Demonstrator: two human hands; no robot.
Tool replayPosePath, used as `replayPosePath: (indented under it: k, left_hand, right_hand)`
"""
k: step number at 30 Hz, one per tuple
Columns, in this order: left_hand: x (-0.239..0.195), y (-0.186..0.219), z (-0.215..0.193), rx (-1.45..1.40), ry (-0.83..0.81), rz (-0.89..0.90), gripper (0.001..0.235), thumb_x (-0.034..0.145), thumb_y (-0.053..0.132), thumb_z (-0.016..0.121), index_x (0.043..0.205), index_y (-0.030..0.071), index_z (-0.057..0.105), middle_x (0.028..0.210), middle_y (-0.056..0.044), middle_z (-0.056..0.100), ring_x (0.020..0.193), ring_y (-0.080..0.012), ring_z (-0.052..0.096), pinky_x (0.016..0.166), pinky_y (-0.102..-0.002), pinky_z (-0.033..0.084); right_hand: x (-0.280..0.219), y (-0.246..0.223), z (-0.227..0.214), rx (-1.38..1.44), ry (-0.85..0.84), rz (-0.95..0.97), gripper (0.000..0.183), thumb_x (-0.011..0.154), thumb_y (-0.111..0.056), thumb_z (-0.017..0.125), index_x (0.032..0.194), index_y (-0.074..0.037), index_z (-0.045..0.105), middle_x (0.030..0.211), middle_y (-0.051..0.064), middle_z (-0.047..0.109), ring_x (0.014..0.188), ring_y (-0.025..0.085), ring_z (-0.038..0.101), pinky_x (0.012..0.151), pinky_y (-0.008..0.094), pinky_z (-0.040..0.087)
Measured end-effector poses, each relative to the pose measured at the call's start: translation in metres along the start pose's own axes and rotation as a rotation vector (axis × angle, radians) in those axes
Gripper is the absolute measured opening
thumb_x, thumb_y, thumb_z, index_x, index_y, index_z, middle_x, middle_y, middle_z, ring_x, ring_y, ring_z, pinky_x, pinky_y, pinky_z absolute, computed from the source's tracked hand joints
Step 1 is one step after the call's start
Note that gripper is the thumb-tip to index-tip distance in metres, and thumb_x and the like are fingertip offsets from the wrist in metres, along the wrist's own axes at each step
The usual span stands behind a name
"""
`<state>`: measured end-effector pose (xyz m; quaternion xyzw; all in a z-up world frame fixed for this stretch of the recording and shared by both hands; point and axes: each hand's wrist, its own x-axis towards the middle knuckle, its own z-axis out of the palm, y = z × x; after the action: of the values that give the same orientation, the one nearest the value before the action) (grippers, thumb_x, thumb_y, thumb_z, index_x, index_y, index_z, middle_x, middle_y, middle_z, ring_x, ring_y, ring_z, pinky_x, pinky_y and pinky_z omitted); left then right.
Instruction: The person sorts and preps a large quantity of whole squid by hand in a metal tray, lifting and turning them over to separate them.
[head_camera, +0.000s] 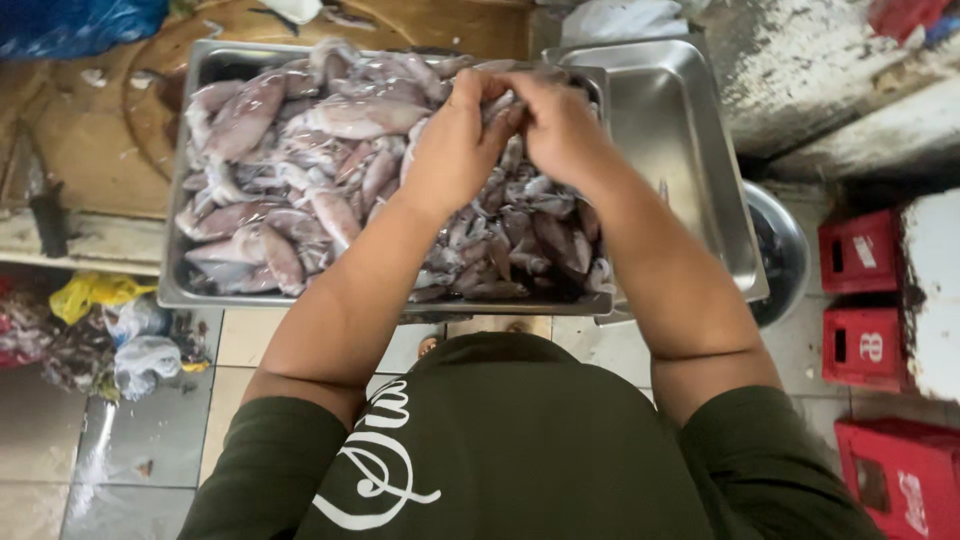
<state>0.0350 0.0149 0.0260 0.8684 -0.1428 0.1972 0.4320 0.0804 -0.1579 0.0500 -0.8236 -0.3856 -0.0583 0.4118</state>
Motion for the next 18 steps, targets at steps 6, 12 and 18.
replayPosePath:
  k: [6, 12, 18]
  left_hand:
    - [0.002, 0.006, 0.035, -0.215, -0.069, 0.292, 0.064, 0.082, 0.019, 0.083, 0.129, -0.002, 0.046, 0.112, -0.028, 0.065, 0.101, -0.0480, 0.064, 0.083, -0.051, 0.053]
    - [-0.016, -0.007, 0.078, 0.264, -0.321, 0.155, 0.022, 0.082, 0.021, 0.075, 0.095, 0.006, 0.066, 0.097, -0.020, 0.070, 0.091, -0.0420, 0.069, 0.079, -0.050, 0.054]
    - [-0.017, -0.009, 0.098, 0.552, -0.450, 0.085, 0.017, 0.090, 0.014, 0.055, 0.098, 0.006, 0.069, 0.098, -0.016, 0.073, 0.089, -0.0350, 0.072, 0.076, -0.050, 0.056]
  right_hand:
    - [-0.043, 0.011, -0.090, -0.194, 0.076, 0.107, 0.044, 0.093, 0.013, 0.060, 0.129, -0.008, 0.073, 0.121, 0.011, 0.076, 0.105, 0.021, 0.074, 0.091, 0.033, 0.058]
    - [-0.131, 0.031, -0.177, -0.094, 0.295, 0.355, 0.050, 0.094, 0.021, 0.056, 0.132, -0.008, 0.071, 0.122, 0.006, 0.074, 0.115, 0.016, 0.070, 0.101, 0.028, 0.055]
    - [-0.233, 0.130, -0.141, -0.268, 0.186, 0.906, 0.035, 0.090, 0.004, 0.065, 0.118, -0.013, 0.077, 0.109, 0.010, 0.076, 0.096, 0.021, 0.072, 0.082, 0.035, 0.055]
